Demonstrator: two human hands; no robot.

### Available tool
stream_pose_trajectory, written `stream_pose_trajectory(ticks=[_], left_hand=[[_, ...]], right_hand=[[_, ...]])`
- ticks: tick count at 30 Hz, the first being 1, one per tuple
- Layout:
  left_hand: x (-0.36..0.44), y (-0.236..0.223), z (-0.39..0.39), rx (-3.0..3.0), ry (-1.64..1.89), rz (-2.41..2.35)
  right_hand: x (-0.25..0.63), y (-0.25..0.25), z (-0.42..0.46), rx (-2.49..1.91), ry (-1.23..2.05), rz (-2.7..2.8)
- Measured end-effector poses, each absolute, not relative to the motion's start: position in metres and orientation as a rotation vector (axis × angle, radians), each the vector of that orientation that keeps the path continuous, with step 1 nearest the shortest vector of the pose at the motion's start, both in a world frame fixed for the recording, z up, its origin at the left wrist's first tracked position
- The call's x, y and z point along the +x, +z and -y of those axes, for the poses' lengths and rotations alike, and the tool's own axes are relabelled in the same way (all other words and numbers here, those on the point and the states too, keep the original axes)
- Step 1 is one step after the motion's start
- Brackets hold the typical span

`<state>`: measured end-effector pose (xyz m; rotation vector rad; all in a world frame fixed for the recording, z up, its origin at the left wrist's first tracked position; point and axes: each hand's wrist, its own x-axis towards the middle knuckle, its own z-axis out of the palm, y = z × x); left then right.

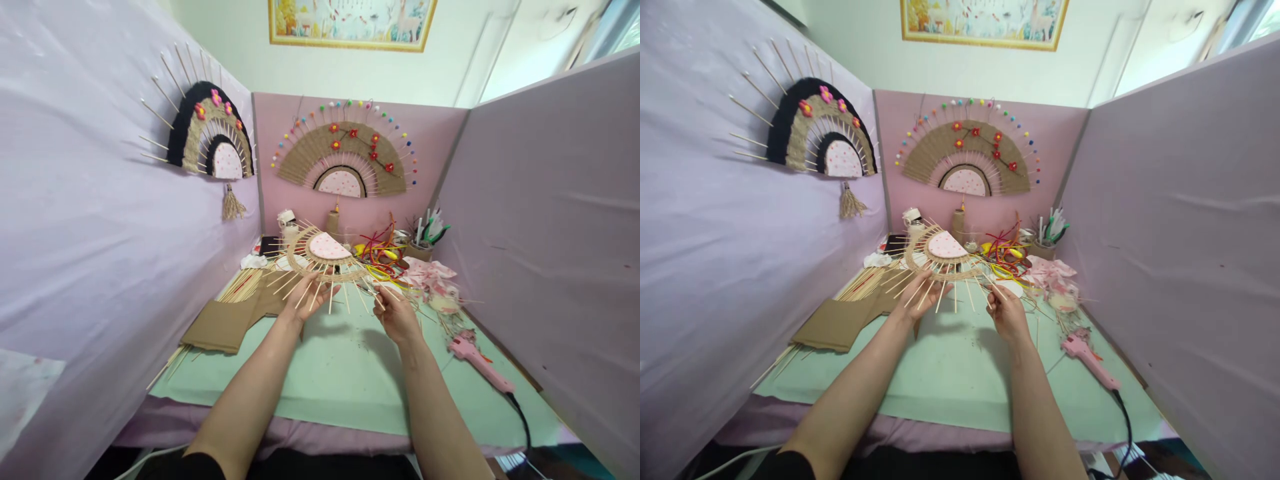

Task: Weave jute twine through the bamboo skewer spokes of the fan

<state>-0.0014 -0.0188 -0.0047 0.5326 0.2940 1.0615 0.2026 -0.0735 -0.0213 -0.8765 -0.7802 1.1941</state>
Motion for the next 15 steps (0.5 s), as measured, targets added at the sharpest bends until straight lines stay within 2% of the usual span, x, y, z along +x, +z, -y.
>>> stream_pose_trajectory(ticks=[15], left_hand=[[-0.0036, -0.0045, 0.0171, 0.433, 1.117, -0.188]], right_hand=[[0.1974, -0.017, 0.0783, -0.862, 1.256, 0.797]])
